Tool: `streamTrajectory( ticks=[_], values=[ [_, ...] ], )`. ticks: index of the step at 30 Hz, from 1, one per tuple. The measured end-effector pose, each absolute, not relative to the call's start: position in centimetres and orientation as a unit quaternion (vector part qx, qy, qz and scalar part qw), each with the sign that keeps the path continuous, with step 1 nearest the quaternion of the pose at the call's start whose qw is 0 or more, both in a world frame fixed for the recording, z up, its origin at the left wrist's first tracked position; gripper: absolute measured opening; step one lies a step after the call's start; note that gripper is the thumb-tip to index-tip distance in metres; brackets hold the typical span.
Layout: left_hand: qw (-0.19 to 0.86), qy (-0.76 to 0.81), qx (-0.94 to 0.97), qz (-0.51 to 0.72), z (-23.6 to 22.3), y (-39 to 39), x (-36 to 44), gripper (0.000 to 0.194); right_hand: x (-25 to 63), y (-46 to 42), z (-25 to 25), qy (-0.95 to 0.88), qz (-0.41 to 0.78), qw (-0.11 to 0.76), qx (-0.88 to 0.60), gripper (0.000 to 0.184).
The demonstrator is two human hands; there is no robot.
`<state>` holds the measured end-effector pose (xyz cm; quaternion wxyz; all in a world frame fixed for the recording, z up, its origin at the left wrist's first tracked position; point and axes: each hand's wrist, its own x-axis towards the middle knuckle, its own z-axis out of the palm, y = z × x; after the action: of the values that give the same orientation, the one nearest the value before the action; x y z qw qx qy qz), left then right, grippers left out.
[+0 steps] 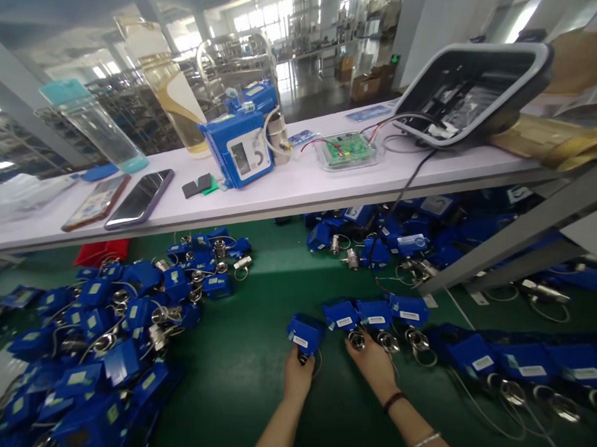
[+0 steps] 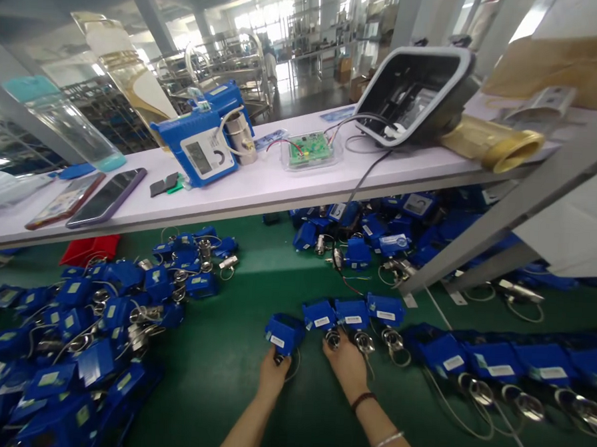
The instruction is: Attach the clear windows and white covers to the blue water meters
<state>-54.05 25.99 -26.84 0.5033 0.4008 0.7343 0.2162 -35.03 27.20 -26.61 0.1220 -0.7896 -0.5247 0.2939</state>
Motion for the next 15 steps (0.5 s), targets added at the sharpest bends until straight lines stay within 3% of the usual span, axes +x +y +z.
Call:
streamTrajectory(
  ticks=[3,11,15],
  values=[
    [0.467,0.763,0.391,0.214,-27.0,27.7,-51.8,0.035,-35.2,27.0,-26.8,-0.524,0.293,0.129,-0.790,0.029],
    [0.466,0.764,0.393,0.212,-26.5,31.0,-48.0,0.036,-35.6,26.2,-26.8,-0.607,0.247,0.114,-0.747,0.020],
    [0.499,0.735,0.407,0.214,-26.0,30.6,-50.7,0.018,-33.8,26.1,-30.8,-0.730,0.152,0.063,-0.663,0.041]
  ],
)
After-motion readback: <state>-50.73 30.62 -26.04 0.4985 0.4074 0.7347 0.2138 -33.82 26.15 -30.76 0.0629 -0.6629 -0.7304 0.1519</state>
